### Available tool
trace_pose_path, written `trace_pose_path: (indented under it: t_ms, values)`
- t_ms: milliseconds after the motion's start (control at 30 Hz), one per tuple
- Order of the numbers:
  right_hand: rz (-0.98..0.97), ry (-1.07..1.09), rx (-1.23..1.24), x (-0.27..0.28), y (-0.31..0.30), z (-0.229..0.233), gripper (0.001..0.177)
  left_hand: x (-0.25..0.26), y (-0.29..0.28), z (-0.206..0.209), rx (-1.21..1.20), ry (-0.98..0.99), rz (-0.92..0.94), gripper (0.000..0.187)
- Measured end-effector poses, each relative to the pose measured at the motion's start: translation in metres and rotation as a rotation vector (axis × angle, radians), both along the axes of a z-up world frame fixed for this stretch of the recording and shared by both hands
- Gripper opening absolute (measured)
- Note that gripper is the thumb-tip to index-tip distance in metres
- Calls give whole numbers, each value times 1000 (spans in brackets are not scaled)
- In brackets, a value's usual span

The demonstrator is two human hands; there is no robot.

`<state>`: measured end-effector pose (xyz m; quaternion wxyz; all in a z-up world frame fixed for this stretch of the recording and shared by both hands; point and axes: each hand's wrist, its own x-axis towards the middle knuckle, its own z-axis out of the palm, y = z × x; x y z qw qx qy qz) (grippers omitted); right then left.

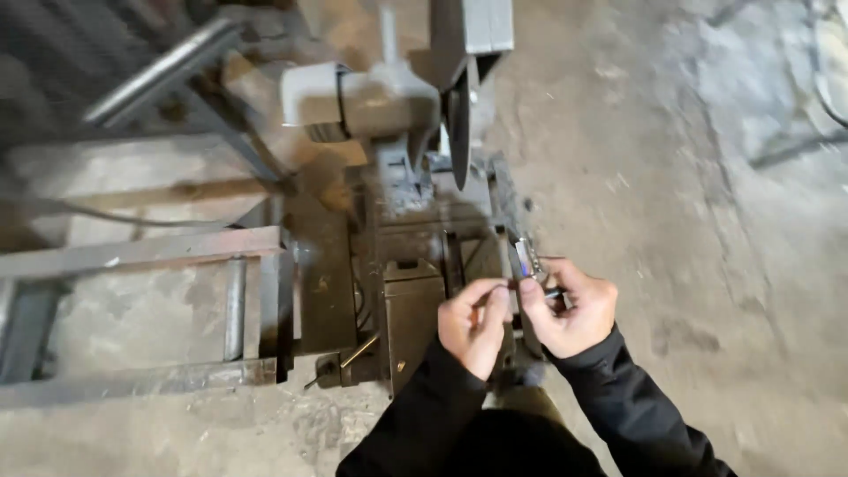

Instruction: Grinding and deburring a small metal part using a bench grinder.

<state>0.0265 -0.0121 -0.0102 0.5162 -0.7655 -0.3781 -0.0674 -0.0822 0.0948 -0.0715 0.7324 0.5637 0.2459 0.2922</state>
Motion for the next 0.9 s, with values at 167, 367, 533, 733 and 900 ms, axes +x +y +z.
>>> trace_pose_path:
  t_ms: [167, 367, 533, 733, 900]
  values:
    - [-56, -103, -24, -38, 1, 14, 23, -19, 9, 6, -182, -82, -95, 24]
    - [-86, -142, -73, -53, -3, 14, 22, -16, 6, -12, -306, -158, -145, 18]
    - [-131, -115, -102, -45, 3, 9, 22, -5, 7, -12, -277, -175, -110, 17]
    - [-108, -170, -101, -20, 20, 4, 23, 2, 18, 2, -267, -162, -47, 23]
    - [-168, -329, -195, 15, 32, -16, 27, 16, 25, 8, -177, -166, -50, 29]
